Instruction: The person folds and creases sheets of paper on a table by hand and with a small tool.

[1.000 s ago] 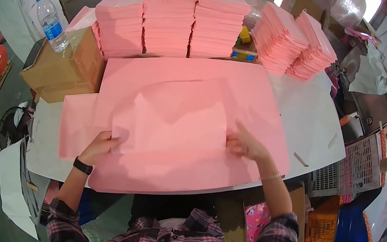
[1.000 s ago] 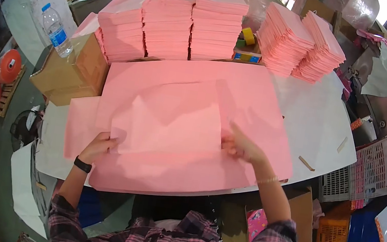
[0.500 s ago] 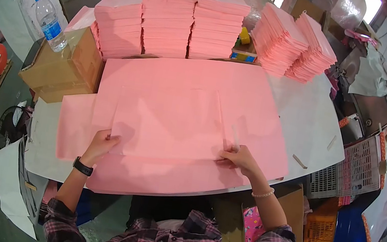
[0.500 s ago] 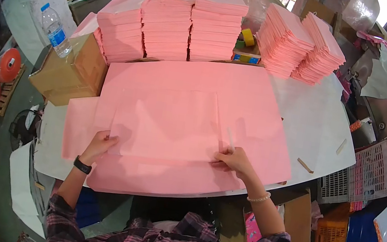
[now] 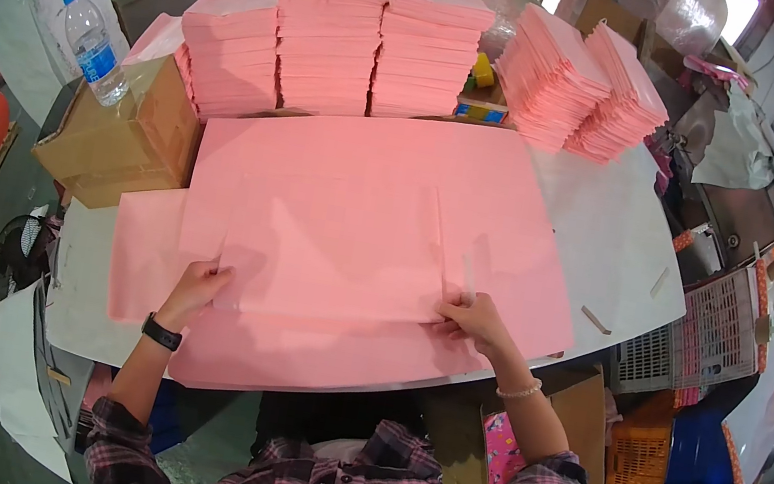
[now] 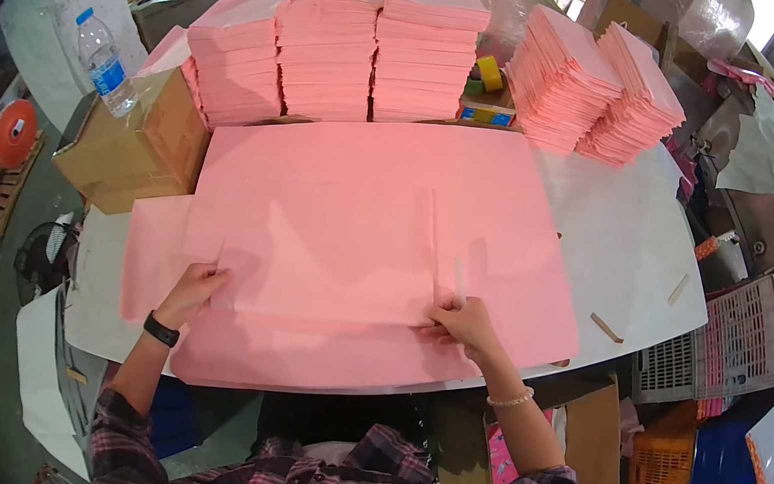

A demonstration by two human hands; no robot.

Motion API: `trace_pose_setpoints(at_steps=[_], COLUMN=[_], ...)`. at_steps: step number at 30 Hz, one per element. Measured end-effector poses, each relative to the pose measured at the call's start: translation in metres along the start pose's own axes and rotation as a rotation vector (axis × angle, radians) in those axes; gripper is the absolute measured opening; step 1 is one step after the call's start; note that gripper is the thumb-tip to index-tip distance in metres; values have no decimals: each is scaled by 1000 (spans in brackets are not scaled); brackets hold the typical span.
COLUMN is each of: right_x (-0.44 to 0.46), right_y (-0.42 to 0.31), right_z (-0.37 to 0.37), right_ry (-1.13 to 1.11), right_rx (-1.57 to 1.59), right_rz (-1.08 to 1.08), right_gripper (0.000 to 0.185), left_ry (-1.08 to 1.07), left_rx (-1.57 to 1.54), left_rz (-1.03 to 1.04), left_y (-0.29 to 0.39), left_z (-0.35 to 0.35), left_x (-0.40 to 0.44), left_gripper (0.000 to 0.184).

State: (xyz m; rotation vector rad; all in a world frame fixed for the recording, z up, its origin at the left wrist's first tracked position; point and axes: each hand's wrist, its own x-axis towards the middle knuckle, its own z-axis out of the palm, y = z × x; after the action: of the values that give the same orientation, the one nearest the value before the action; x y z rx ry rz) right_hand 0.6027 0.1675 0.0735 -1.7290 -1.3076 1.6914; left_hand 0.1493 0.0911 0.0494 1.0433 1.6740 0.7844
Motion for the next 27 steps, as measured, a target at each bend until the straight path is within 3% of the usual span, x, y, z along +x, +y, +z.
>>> trace_pose_setpoints(at_steps=[7, 11, 14, 15, 17, 21, 25, 27], right_x=[1, 1, 0, 0, 1, -1, 6, 2], right_y=[1, 0, -1, 0, -1, -5, 6, 7], right_z=[2, 2, 2, 3, 2, 3, 3, -2], right_ry=[-12, -4, -1, -3, -12, -1, -7, 67], right_rx=[78, 90, 98, 94, 81, 78, 79, -31], right_rz=[9, 10, 17, 20, 23, 42, 7, -23], right_gripper=[28, 27, 27, 26, 26, 25, 24, 22], left_ry=[-35, 114, 477, 467, 393, -91, -314, -360], left_rx=[-2, 84, 733, 735, 767, 655, 796, 997], left_rz=[-34, 105, 452, 459, 795, 916, 782, 647], left_y=[-14, 8, 43, 53, 73, 105, 123, 129], left_z=[-8, -11, 2, 11, 35, 90, 120, 127], left_x=[14, 10, -4, -6, -9, 0, 21, 20], left_gripper=[25, 21, 16, 16, 19, 20, 35, 53])
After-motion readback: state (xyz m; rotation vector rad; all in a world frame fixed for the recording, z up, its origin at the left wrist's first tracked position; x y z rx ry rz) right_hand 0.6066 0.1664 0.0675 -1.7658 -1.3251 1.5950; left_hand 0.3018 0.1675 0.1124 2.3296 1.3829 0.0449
